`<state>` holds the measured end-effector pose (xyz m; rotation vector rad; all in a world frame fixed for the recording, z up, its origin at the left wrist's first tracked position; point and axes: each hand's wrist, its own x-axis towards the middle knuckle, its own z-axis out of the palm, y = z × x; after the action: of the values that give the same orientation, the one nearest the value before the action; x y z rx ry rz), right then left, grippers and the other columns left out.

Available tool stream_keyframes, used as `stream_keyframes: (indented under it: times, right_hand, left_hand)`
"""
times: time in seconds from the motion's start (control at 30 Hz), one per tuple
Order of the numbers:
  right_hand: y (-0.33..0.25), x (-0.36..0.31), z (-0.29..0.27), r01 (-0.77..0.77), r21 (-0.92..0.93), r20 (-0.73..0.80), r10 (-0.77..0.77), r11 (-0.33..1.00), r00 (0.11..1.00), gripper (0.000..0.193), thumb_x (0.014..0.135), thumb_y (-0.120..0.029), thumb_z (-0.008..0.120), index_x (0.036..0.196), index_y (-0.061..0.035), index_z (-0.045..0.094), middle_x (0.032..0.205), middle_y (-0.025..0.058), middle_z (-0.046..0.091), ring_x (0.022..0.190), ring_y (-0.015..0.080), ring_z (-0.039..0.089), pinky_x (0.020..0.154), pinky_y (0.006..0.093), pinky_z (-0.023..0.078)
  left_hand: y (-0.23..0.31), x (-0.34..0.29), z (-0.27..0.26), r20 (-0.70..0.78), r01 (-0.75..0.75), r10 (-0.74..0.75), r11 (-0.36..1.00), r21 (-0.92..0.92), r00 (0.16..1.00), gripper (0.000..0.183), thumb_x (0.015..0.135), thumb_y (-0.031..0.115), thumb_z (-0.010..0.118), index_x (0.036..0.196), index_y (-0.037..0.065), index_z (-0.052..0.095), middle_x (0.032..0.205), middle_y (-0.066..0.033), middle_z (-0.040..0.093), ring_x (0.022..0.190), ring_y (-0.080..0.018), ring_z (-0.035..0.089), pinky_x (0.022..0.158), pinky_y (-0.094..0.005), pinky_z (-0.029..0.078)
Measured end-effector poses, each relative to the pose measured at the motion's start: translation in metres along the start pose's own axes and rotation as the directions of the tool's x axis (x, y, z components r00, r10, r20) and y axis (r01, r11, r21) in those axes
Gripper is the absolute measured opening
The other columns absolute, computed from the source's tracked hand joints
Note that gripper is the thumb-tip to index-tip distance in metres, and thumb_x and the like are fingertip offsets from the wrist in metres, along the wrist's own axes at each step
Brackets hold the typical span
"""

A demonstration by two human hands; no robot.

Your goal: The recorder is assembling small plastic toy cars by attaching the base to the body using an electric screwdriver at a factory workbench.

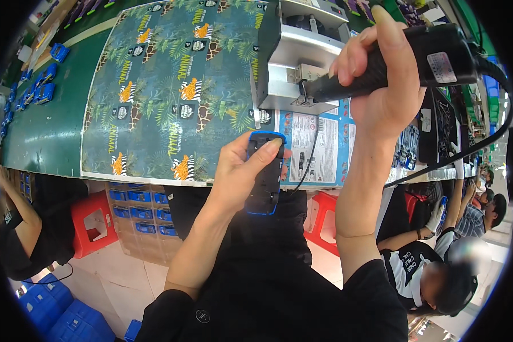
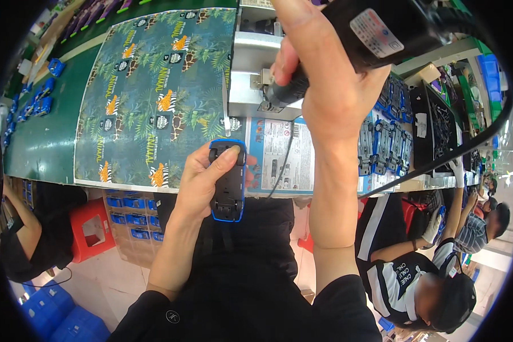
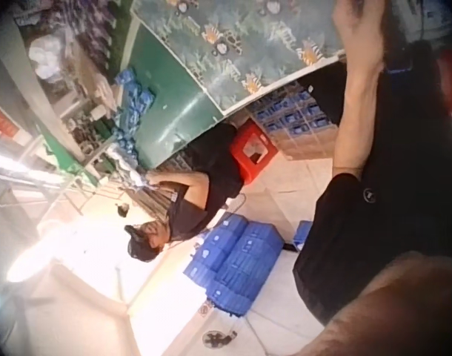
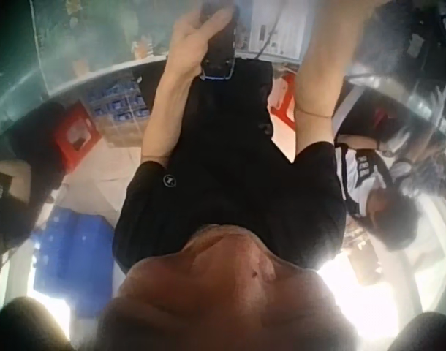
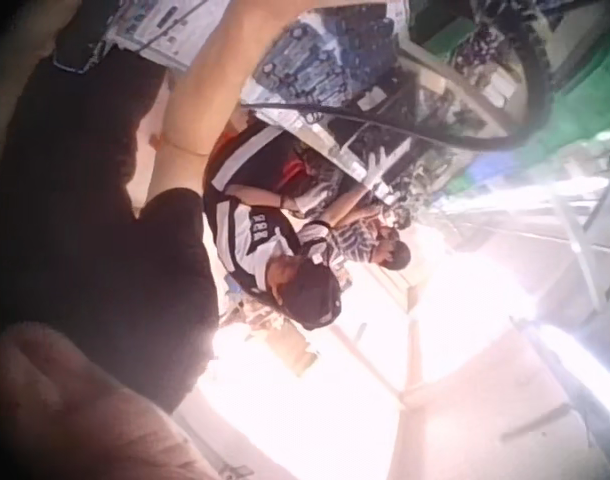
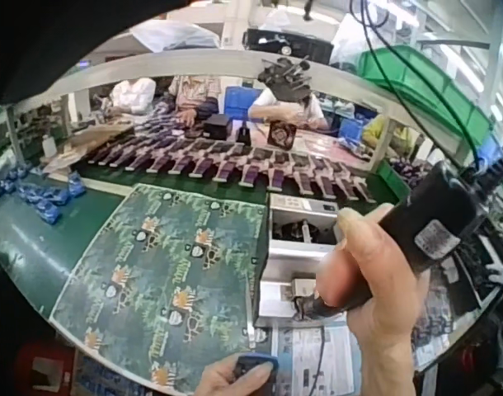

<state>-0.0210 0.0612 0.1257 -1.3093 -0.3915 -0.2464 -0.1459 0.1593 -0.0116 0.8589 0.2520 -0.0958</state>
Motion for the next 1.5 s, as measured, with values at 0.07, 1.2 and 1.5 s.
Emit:
stream_keyframes:
  times: [0.07,1.2,1.5]
  right_hand:
    - [0.007,0.004,-0.025,-0.029,0.042,0.301,0.015,0.999,0.954,0.036,0.097,-0.032,0.048,0.092,0.0011,0.059,0.059,0.0066,0.046,0.050,0.0187,0.047,0.055,0.0349,0.043]
    - [0.011,-0.074,-0.029,0.116,0.309,0.457,-0.255,0.944,0.852,0.050,0.087,-0.052,0.064,0.092,-0.0057,0.047,0.068,0.0048,0.052,0.053,0.0153,0.049,0.055,0.0313,0.044]
    - [0.000,-0.046,-0.033,0.144,0.510,0.350,-0.358,0.848,0.866,0.055,0.091,-0.058,0.052,0.099,-0.0041,0.056,0.067,0.0033,0.050,0.053,0.0143,0.047,0.054,0.0311,0.041]
  left_hand:
    - [0.001,-0.001,0.002,-0.021,-0.002,0.002,1.000,-0.007,1.000,0.024,0.095,0.021,0.064,0.109,0.001,0.061,0.094,-0.0129,0.070,0.075,-0.0176,0.069,0.066,-0.0313,0.059]
    - [-0.011,0.000,0.013,-0.072,-0.200,0.220,0.956,0.213,0.973,0.017,0.090,0.005,0.067,0.104,-0.005,0.064,0.088,-0.0032,0.068,0.079,-0.0052,0.060,0.069,-0.0236,0.051]
    - [0.011,0.001,0.009,-0.189,0.011,-0.048,0.981,-0.194,0.981,0.019,0.090,0.015,0.069,0.106,0.005,0.064,0.095,-0.0093,0.070,0.078,-0.0151,0.067,0.069,-0.0313,0.058]
